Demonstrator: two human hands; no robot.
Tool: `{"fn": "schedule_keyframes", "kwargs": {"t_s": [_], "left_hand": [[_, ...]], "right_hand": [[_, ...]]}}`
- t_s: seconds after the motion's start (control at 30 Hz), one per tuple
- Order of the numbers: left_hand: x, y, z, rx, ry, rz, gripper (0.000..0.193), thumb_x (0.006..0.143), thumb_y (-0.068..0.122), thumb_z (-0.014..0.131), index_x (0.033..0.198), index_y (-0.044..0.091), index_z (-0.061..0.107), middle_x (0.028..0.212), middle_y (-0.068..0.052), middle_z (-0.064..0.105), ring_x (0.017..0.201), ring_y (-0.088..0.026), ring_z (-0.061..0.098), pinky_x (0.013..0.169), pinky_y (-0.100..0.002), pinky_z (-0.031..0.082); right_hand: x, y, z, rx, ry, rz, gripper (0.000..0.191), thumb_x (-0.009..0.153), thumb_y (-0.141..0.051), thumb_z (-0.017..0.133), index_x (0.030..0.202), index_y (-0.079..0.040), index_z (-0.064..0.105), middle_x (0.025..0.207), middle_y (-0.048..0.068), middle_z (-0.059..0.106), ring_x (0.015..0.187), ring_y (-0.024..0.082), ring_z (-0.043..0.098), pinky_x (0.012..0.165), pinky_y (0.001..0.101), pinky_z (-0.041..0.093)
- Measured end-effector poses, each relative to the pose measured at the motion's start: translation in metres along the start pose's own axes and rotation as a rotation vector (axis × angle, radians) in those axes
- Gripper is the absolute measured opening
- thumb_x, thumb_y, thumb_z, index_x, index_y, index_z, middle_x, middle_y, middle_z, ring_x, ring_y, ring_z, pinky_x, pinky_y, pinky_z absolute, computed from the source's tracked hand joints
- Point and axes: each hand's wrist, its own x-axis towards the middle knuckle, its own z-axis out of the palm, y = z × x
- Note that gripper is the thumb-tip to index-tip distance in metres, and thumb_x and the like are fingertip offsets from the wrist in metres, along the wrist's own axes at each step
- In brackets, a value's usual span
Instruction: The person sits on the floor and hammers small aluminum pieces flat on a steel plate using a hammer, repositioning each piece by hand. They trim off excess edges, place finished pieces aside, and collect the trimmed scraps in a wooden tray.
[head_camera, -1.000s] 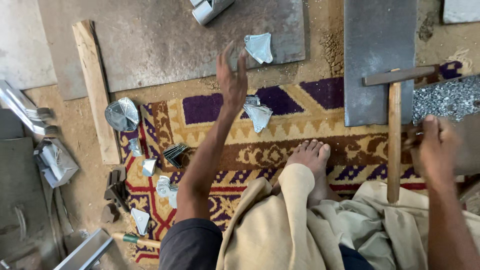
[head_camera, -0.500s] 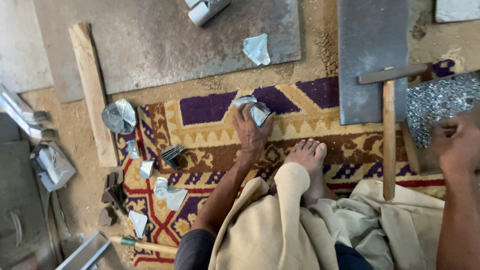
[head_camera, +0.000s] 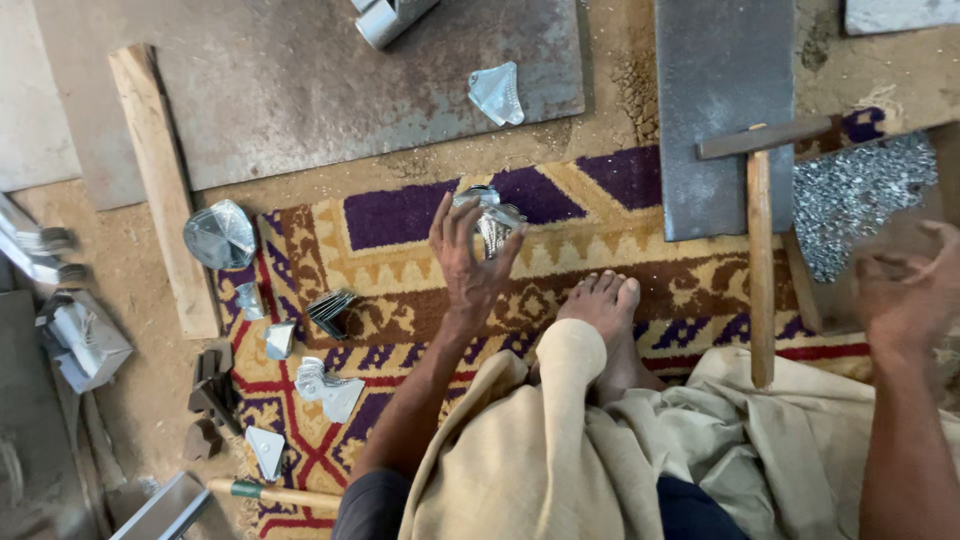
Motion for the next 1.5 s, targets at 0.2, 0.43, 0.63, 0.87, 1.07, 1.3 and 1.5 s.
{"fn": "schedule_keyframes", "kwargs": {"t_s": [0.2,0.43,0.63,0.87,1.07,1.3,1.5], "left_hand": [[0.04,0.043,0.001,-0.733,-0.197,-0.729,0.038,0.1,0.036,0.072,0.112,0.001,0.066,0.097,-0.016,0.071,0.078,-0.027,0.069,0.066,-0.039,0.058],[0.047,0.068,0.027,-0.879,-0.418,-0.655,0.025,0.095,0.024,0.067,0.114,0.007,0.065,0.098,-0.003,0.073,0.085,-0.01,0.072,0.075,-0.029,0.064],[0.029,0.044,0.058,-0.981,-0.319,-0.461,0.019,0.1,0.008,0.073,0.115,-0.002,0.067,0.099,-0.005,0.07,0.091,-0.009,0.064,0.081,-0.025,0.056],[0.02,0.029,0.067,-0.846,-0.376,-0.509,0.017,0.099,0.009,0.073,0.114,0.0,0.07,0.096,-0.006,0.073,0.085,-0.01,0.065,0.075,-0.025,0.058],[0.026,0.039,0.07,-0.836,-0.36,-0.448,0.019,0.098,0.012,0.073,0.114,0.001,0.071,0.098,-0.004,0.073,0.087,-0.009,0.068,0.077,-0.024,0.062],[0.043,0.066,0.081,-0.983,-0.252,-0.399,0.016,0.098,0.009,0.076,0.11,-0.002,0.072,0.101,-0.003,0.068,0.085,-0.009,0.064,0.071,-0.024,0.056],[0.065,0.082,0.078,-0.892,-0.214,-0.34,0.015,0.098,0.011,0.074,0.11,0.003,0.076,0.099,-0.003,0.071,0.081,-0.007,0.066,0.067,-0.023,0.058]], "right_hand": [[0.007,0.002,0.003,-1.08,-0.181,-0.467,0.013,0.101,-0.02,0.075,0.105,-0.007,0.076,0.088,0.018,0.069,0.08,0.038,0.065,0.072,0.0474,0.052],[0.012,-0.003,0.02,-1.053,-0.128,-0.497,0.015,0.094,-0.012,0.08,0.103,-0.003,0.073,0.098,0.018,0.071,0.088,0.036,0.069,0.077,0.0476,0.054],[0.012,0.003,0.017,-1.094,-0.158,-0.525,0.005,0.101,-0.01,0.078,0.106,-0.01,0.08,0.095,0.017,0.073,0.086,0.032,0.072,0.077,0.0416,0.056],[-0.007,-0.003,0.002,-0.751,-0.036,-0.083,0.012,0.104,-0.011,0.082,0.114,-0.004,0.078,0.091,0.013,0.075,0.077,0.017,0.07,0.069,0.0328,0.054],[-0.024,-0.044,0.032,-0.653,-0.017,-0.409,0.007,0.106,-0.014,0.079,0.112,-0.012,0.075,0.119,0.01,0.068,0.096,0.013,0.069,0.089,0.0302,0.06],[-0.03,-0.072,0.126,-0.982,-0.141,-0.939,0.013,0.095,-0.019,0.093,0.103,-0.015,0.082,0.152,0.004,0.06,0.149,0.026,0.038,0.125,0.0413,0.031],[-0.048,-0.095,0.145,-0.899,-0.22,-0.868,0.059,0.091,-0.032,0.088,0.134,-0.003,0.059,0.152,0.02,0.044,0.145,0.036,0.033,0.123,0.0508,0.026]]}}
